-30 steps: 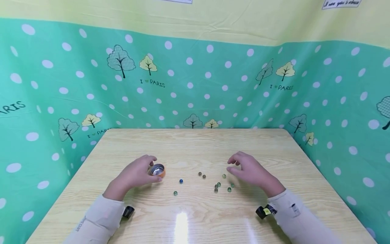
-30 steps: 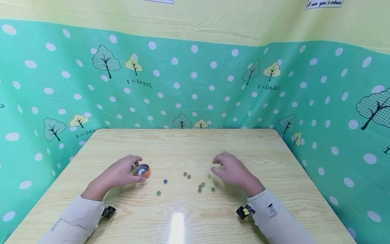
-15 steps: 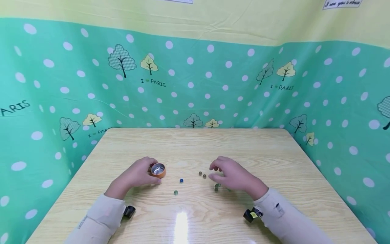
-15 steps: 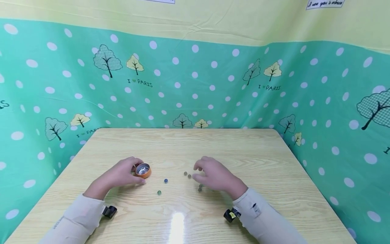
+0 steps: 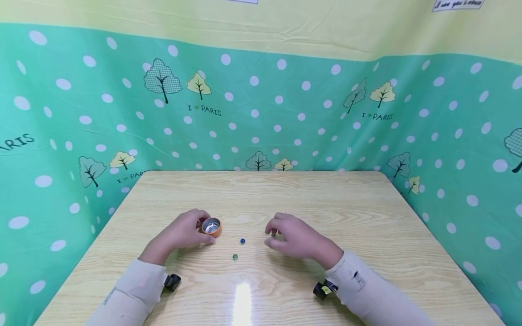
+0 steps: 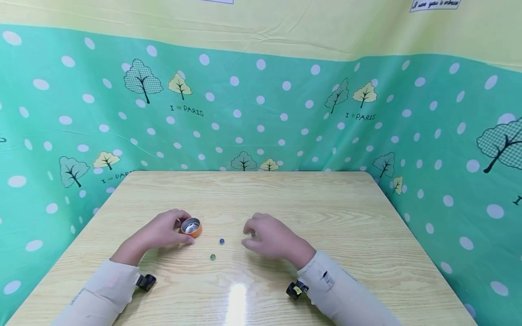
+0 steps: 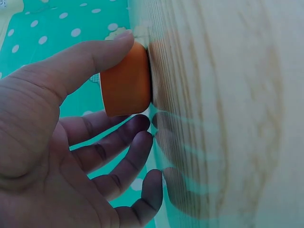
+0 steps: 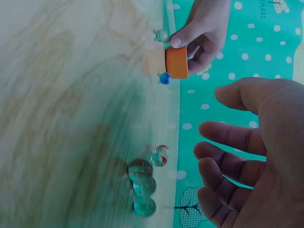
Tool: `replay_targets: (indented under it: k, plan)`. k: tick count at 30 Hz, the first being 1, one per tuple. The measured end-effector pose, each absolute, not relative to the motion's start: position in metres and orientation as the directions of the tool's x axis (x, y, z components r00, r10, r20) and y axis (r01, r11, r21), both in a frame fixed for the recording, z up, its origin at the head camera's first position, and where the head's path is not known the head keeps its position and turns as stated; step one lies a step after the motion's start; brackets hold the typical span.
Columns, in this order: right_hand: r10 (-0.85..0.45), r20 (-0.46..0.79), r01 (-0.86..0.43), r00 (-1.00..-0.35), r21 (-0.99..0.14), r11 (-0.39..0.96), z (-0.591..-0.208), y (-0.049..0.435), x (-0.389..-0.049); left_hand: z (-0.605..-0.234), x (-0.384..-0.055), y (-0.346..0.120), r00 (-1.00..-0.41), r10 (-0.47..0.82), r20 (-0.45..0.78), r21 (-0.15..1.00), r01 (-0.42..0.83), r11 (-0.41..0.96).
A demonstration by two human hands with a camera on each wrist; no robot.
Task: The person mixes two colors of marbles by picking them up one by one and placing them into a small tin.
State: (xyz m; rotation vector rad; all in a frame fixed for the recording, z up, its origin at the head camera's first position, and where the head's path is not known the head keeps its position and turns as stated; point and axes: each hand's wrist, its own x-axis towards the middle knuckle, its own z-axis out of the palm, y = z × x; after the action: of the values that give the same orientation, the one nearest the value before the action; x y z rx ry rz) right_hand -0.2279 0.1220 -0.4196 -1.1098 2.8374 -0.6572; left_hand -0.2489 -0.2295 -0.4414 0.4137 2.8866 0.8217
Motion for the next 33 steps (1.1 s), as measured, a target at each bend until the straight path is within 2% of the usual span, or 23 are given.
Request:
replay_targets:
  k: [33]
  plan:
    - [-0.757,0.097,-0.713,-0.646,-0.431,0.553,-0.428,0.067,-0.221,-0.437,-0.251,-0.228,-0.954,0.290,-0.076,0.570,0.197,0.798]
